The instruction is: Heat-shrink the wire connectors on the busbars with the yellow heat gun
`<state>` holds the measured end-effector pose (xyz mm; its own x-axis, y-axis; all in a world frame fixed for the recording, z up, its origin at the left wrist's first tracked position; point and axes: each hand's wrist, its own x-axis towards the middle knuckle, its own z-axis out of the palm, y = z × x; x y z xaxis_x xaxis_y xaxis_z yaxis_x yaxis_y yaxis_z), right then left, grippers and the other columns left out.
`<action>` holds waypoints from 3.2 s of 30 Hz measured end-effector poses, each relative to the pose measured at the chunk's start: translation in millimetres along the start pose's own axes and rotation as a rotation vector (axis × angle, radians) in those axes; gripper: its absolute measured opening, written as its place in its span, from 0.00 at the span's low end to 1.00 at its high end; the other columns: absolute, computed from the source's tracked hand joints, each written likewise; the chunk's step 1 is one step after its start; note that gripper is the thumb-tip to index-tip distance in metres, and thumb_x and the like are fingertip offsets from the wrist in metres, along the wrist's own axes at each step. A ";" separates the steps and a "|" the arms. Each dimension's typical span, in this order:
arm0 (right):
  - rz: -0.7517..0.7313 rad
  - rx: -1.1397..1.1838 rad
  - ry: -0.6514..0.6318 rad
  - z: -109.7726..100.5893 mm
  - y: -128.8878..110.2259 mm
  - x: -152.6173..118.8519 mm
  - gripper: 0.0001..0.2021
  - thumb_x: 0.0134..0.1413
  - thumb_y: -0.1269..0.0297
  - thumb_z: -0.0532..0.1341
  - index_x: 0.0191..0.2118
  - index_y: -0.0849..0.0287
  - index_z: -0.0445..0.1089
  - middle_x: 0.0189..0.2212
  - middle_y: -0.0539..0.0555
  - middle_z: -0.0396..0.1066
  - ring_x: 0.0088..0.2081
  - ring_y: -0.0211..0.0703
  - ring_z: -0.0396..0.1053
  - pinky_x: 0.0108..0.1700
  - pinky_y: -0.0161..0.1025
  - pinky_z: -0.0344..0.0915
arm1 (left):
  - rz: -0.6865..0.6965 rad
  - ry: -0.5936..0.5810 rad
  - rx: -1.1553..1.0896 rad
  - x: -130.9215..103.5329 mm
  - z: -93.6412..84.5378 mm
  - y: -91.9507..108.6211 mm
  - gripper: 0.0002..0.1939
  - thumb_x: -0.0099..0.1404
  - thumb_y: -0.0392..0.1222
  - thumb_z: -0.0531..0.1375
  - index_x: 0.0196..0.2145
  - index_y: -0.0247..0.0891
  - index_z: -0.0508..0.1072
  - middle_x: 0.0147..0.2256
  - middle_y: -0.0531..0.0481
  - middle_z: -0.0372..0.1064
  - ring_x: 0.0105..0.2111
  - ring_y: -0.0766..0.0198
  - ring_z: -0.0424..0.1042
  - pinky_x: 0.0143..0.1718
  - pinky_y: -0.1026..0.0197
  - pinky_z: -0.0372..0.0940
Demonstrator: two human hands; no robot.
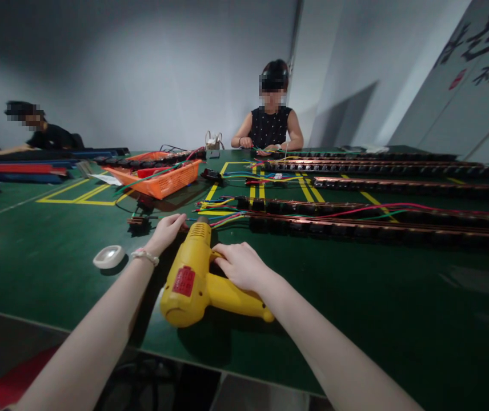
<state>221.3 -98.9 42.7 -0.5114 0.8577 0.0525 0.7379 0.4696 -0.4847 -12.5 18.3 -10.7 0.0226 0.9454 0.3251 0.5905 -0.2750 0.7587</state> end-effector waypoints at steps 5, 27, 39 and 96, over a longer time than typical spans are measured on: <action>0.044 0.007 0.027 -11.4 22.0 -12.3 0.17 0.60 0.63 0.51 0.52 0.54 0.69 0.47 0.53 0.73 0.46 0.44 0.70 0.46 0.37 0.61 | 0.002 -0.003 0.035 -0.7 -0.8 2.6 0.22 0.62 0.54 0.49 0.20 0.37 0.68 0.21 0.51 0.65 0.25 0.63 0.64 0.30 0.62 0.55; 0.142 -0.004 0.116 -19.8 36.7 -24.4 0.12 0.59 0.64 0.51 0.41 0.58 0.71 0.39 0.55 0.74 0.40 0.45 0.70 0.41 0.39 0.62 | 0.024 0.054 0.111 -1.8 5.9 6.8 0.19 0.65 0.48 0.46 0.21 0.37 0.65 0.22 0.52 0.65 0.26 0.66 0.63 0.30 0.64 0.54; 0.079 -0.028 0.117 7.1 6.8 1.1 0.10 0.59 0.64 0.53 0.37 0.57 0.71 0.35 0.52 0.75 0.37 0.41 0.70 0.36 0.35 0.58 | -0.020 0.018 0.090 -0.8 5.6 5.8 0.25 0.67 0.54 0.41 0.24 0.37 0.67 0.28 0.47 0.71 0.30 0.61 0.67 0.36 0.61 0.59; 0.173 -0.068 0.126 -4.6 18.5 -15.9 0.11 0.60 0.62 0.51 0.39 0.57 0.70 0.38 0.54 0.74 0.38 0.42 0.70 0.36 0.35 0.59 | 0.097 0.013 0.168 -4.1 -0.4 4.1 0.17 0.62 0.46 0.46 0.24 0.37 0.68 0.26 0.49 0.69 0.29 0.63 0.66 0.33 0.63 0.57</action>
<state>245.0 -102.9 36.9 -0.3190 0.9440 0.0840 0.8400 0.3226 -0.4363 -10.6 13.2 -8.7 0.0759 0.9134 0.3999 0.7128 -0.3302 0.6188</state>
